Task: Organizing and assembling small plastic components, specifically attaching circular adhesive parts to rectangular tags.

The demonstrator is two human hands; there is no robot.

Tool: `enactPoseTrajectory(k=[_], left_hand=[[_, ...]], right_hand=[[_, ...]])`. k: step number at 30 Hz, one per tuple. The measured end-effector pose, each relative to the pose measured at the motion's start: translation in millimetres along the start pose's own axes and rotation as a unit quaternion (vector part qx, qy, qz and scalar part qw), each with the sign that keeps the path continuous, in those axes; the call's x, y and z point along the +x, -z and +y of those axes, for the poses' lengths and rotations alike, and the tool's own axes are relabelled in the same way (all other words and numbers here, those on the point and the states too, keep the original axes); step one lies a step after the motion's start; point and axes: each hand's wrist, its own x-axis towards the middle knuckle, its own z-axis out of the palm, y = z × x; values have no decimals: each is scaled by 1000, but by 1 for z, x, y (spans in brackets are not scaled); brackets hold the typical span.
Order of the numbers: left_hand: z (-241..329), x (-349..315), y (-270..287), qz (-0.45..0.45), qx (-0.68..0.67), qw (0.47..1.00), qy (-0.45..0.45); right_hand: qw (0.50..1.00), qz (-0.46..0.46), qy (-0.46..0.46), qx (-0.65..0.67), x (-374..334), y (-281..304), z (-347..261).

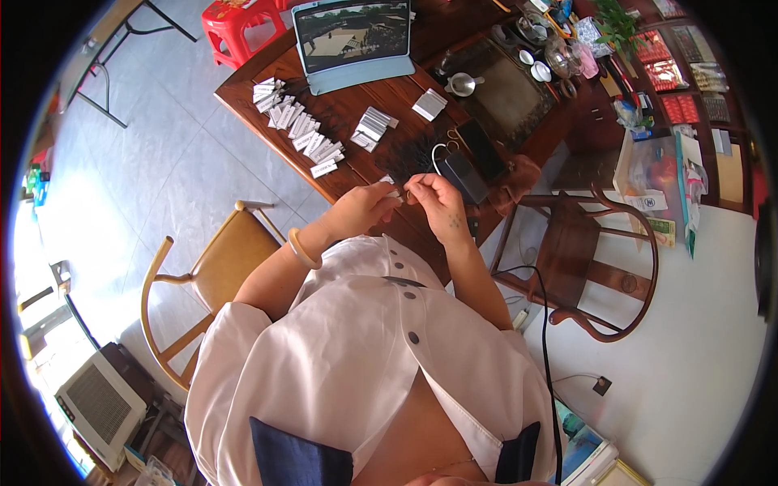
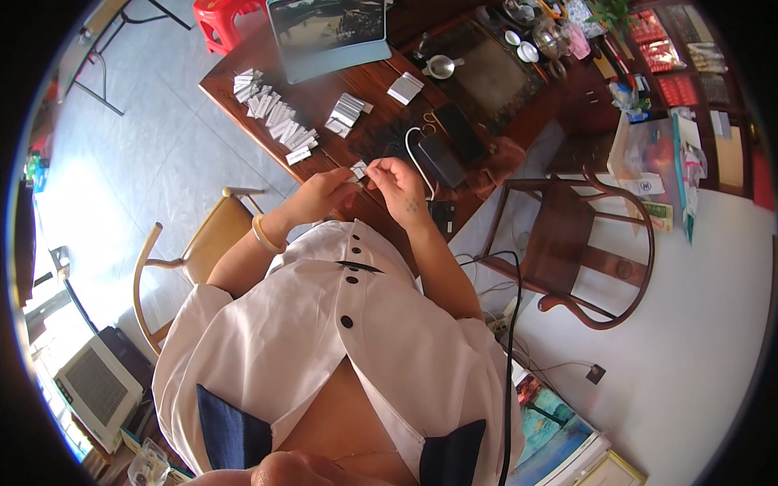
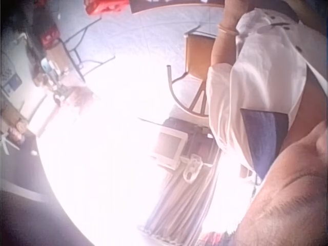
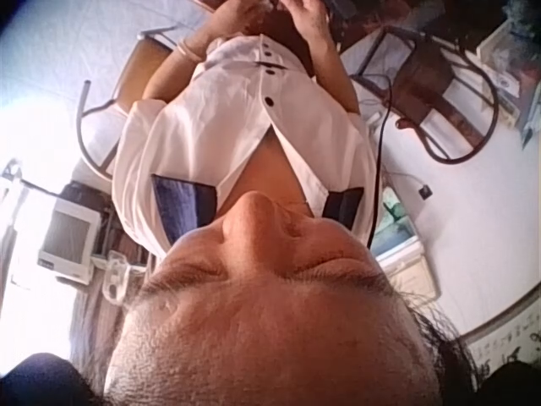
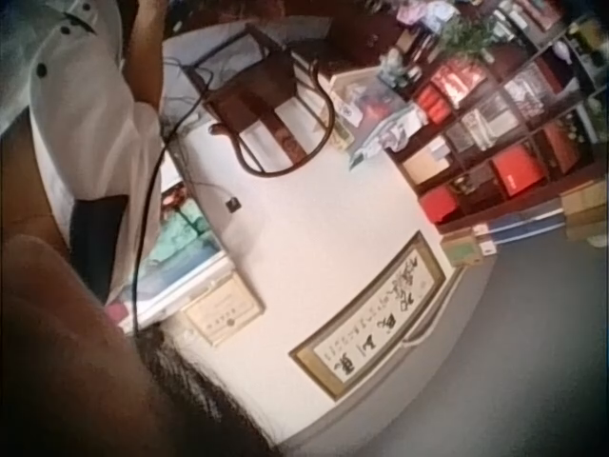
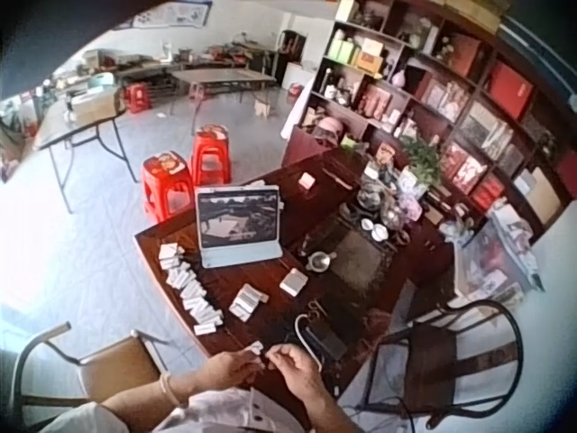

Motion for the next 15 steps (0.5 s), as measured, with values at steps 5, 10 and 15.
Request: enactPoseTrajectory(k=[5, 10, 15], left_hand=[[2, 1, 1, -11, -40, 999, 27], [-6, 1, -2, -15, -44, 999, 27], [-6, 0, -2, -18, -40, 999, 24]], right_hand=[[998, -36, -43, 42, 1, 1, -1], [994, -77, -42, 59, -1, 4, 1], [994, -42, -86, 55, 1, 6, -1]])
